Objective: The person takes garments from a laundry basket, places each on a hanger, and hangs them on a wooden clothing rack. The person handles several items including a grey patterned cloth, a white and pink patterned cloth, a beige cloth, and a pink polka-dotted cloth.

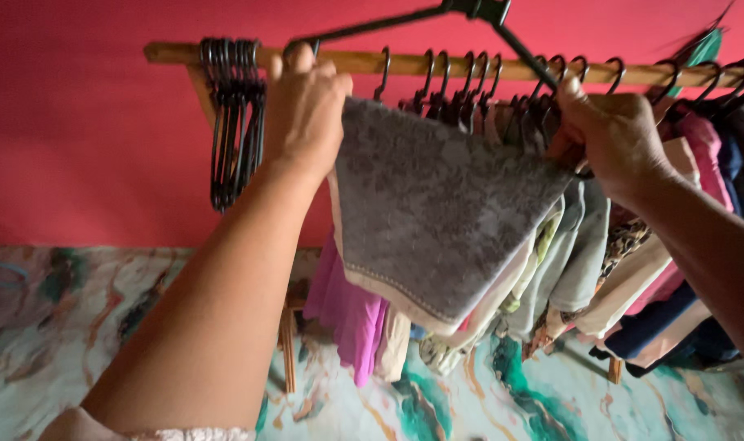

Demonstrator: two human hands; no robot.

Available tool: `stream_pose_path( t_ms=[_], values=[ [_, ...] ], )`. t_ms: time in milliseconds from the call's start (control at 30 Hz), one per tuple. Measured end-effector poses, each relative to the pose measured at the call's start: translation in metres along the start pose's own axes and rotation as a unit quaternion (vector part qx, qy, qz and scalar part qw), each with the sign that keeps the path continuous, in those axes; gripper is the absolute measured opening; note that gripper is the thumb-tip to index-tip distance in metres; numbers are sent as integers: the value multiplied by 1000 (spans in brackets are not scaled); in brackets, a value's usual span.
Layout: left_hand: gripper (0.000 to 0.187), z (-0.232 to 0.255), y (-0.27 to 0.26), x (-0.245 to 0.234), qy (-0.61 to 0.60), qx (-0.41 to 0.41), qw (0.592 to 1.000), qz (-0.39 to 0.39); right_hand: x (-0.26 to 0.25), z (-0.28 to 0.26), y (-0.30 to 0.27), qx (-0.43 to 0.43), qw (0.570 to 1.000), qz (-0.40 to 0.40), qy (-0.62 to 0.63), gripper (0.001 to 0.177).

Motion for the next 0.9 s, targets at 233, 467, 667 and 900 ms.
stream_pose_path(
  t_ms=[233,467,667,900],
  values=[
    [26,-20,-9,3,-47,-58,996,50,26,-25,-8,-25,998,56,22,61],
    [17,-11,-51,12,-177,-300,935,-71,58,-46,-20,22,998,66,-11,55],
    [37,42,-56,5,-330,-212,920,-2,78,-69,-15,52,996,23,68,51],
    [23,2,-48,17,-284,-155,944,-65,79,-75,-4,49,989,-34,133,59]
  ],
)
Point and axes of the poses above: each hand's wrist, its own y-axis towards the middle knuckle, its own x-axis out of the palm, z = x × y, the point moved 5 cm from there along y, towards the middle knuckle, and after that the axes turned 8 degrees about -y, right-handed, at the moved point
